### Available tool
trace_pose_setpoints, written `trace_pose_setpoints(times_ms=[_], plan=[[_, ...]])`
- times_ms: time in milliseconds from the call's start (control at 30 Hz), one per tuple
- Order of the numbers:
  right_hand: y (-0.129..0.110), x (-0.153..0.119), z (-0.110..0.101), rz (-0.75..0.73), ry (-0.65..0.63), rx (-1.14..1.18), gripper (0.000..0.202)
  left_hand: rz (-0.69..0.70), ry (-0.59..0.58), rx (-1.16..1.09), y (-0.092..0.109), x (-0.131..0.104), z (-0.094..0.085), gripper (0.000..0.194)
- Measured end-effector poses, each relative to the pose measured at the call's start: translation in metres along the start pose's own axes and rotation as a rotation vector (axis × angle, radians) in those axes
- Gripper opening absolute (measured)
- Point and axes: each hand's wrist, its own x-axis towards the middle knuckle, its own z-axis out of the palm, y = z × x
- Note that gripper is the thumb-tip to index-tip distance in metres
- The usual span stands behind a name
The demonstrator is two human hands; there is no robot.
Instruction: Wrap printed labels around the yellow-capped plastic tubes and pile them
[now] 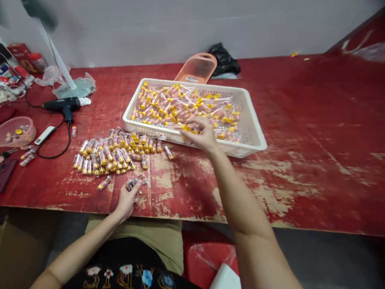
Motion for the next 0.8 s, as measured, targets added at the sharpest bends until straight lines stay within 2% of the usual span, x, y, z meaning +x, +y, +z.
trace_pose_setpoints(times_ms=[100,167,267,400,500,567,700,733,800], plan=[[-0.032,-0.065,0.039,-0.092,-0.144,-0.048,0.027,-0.013,0.016,0.007,-0.011,0.006,0.001,0.059],[-0.042,-0.105,0.063,-0.12,-0.176,-0.156,0.027,-0.019,0.022,0.01,-0.017,0.01,0.0,0.058],[-0.046,-0.138,0.083,-0.123,-0.17,-0.304,0.035,-0.028,0.03,0.011,-0.022,0.013,-0.001,0.057],[-0.041,-0.139,0.078,-0.125,-0.306,-0.389,0.067,-0.055,0.029,0.009,-0.023,0.016,-0.003,0.057],[-0.03,-0.134,0.067,-0.115,-0.361,-0.331,0.071,-0.082,0.023,-0.002,-0.021,0.017,-0.003,0.057],[-0.023,-0.137,0.062,-0.091,-0.294,-0.258,0.062,-0.102,0.01,-0.012,-0.02,0.017,-0.003,0.058],[-0.03,-0.155,0.062,0.005,0.079,-0.128,0.036,-0.128,-0.039,-0.039,-0.016,0.015,0.001,0.058],[-0.037,-0.16,0.064,0.036,0.1,-0.079,0.032,-0.133,-0.052,-0.042,-0.016,0.014,0.002,0.058],[-0.053,-0.168,0.069,0.124,-0.028,0.088,0.03,-0.137,-0.079,-0.044,-0.015,0.012,0.004,0.058]])
